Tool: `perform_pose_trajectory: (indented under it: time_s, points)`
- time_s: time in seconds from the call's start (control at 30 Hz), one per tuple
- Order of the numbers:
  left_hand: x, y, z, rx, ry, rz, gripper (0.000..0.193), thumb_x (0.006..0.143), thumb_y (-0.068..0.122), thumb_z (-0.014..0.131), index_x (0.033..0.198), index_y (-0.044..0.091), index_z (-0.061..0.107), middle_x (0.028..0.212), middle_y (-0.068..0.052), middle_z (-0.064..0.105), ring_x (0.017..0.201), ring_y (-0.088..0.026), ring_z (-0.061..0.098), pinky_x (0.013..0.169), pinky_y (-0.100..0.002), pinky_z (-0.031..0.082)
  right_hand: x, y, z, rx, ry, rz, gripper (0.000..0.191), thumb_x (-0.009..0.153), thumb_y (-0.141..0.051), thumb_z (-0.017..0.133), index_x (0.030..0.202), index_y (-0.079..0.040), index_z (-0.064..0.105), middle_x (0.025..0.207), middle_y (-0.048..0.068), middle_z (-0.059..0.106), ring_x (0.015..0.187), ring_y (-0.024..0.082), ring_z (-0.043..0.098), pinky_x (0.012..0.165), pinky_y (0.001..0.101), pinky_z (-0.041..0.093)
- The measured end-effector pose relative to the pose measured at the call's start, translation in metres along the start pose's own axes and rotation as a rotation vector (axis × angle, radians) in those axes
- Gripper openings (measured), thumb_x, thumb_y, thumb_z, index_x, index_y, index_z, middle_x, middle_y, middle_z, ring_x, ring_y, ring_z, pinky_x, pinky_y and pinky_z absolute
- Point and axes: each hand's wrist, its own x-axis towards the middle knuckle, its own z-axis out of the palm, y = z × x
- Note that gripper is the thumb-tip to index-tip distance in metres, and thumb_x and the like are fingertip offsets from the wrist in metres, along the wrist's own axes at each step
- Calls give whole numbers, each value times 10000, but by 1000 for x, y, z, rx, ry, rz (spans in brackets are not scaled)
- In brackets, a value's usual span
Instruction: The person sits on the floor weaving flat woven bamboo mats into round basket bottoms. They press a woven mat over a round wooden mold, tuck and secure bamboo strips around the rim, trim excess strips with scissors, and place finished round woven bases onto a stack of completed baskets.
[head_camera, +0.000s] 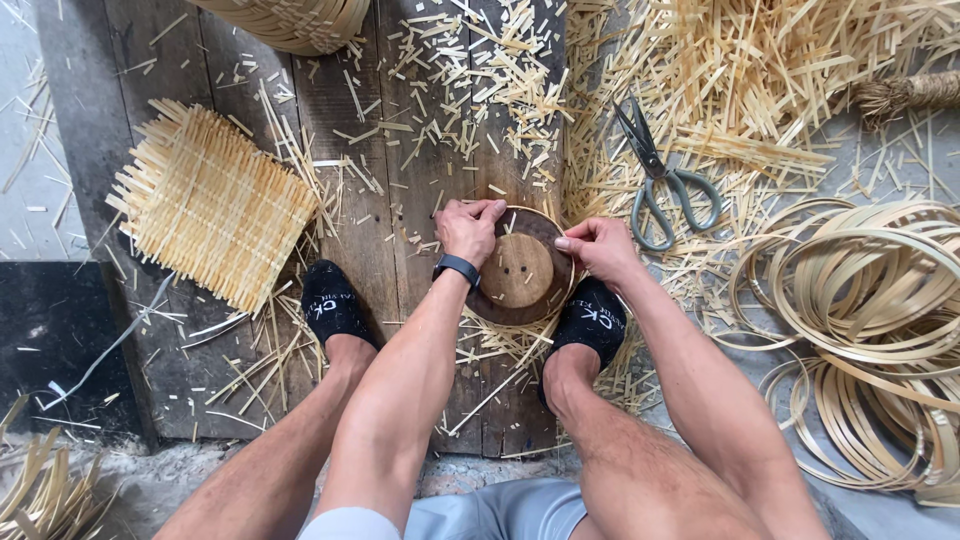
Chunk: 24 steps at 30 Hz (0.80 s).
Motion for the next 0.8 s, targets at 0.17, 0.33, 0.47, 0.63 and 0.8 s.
perform_pose_trajectory:
  time_s: [0.17, 0.33, 0.47, 0.63, 0.8]
  points:
    - [-8, -26, -13, -88, 149, 96, 416, 922, 471, 695, 1177, 152, 770, 1093, -161, 661, 1040, -333, 625, 942, -432, 494, -25, -11, -6, -223, -22, 27, 306, 916, -228, 807, 1104, -7, 710, 861, 63, 743, 657, 101, 650, 601, 242, 540]
    - [-51, -84, -44, -477, -153, -366, 401, 888, 238, 762, 1222, 24, 708, 972, -76, 748, 760, -165, 659, 642, -312, 549, -41, 1, -11, -21, -180, 134, 305, 860, -154, 801, 1077, 48, 731, 889, 101, 758, 710, 143, 713, 647, 278, 610]
    - [-59, -102, -43, -642, -259, -584, 337, 856, 142, 808, 1162, 23, 728, 928, -28, 745, 756, -108, 657, 614, -274, 573, -35, 13, -11, 40, -177, 125, 286, 850, -135, 792, 1071, 38, 738, 887, 86, 765, 692, 131, 713, 635, 265, 612]
    - [-47, -97, -39, -668, -268, -637, 281, 847, 113, 794, 1080, -29, 727, 895, -81, 761, 718, -154, 693, 593, -323, 601, -35, 7, -9, 71, -143, 122, 261, 868, -107, 788, 1058, 65, 737, 889, 121, 758, 678, 162, 697, 608, 284, 595]
    - [-66, -95, -44, -954, -287, -700, 246, 932, 161, 707, 1071, -38, 665, 946, -101, 745, 760, -178, 724, 645, -363, 641, -51, -3, -5, 361, -135, 116, 254, 877, -109, 753, 1074, 48, 713, 910, 103, 764, 730, 157, 735, 638, 276, 628]
